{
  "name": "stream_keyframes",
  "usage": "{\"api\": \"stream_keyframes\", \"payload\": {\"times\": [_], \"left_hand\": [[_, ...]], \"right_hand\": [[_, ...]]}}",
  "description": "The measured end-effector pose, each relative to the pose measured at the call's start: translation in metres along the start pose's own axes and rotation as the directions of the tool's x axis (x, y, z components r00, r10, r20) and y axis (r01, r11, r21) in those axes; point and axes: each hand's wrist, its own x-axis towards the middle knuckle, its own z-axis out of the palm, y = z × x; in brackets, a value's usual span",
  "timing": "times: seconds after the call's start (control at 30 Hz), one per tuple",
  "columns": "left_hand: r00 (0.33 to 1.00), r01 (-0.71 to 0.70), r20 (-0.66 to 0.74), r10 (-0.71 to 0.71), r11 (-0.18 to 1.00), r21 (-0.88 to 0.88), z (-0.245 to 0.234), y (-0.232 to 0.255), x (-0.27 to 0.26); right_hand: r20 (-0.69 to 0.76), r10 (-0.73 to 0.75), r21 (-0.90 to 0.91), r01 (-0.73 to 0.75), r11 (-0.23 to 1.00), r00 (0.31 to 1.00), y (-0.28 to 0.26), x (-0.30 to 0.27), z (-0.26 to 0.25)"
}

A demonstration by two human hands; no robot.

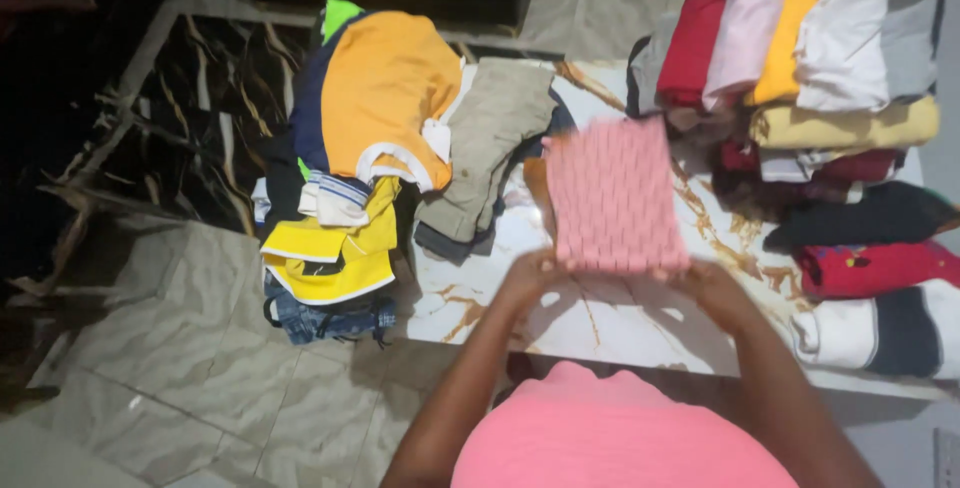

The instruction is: Fold various items of clothing, including shirts and shorts, on a white surface.

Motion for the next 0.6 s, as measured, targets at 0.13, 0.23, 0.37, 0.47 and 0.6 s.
{"api": "stream_keyframes", "payload": {"times": [0.13,0.23,0.37,0.47,0.6], "left_hand": [[0.995,0.099,0.012,-0.099,0.988,-0.117,0.024,-0.102,0.000],[0.998,0.035,-0.052,-0.034,0.999,0.014,0.029,-0.106,-0.019],[0.979,-0.162,-0.087,0.182,0.967,0.199,0.025,-0.083,-0.036],[0.969,-0.210,-0.062,0.240,0.926,0.314,0.026,-0.081,-0.037],[0.993,-0.093,-0.053,0.109,0.964,0.248,0.031,-0.092,-0.028]], "right_hand": [[0.121,0.204,0.249,-0.229,0.941,0.971,0.049,-0.024,0.038],[0.141,0.188,0.150,-0.208,0.966,0.972,0.056,-0.034,0.041],[0.133,0.039,-0.030,-0.035,0.999,0.990,0.053,-0.035,0.031],[0.180,0.039,-0.039,-0.032,0.999,0.983,0.062,-0.033,0.026],[0.214,0.076,-0.127,-0.049,0.991,0.974,0.062,-0.025,0.027]]}}
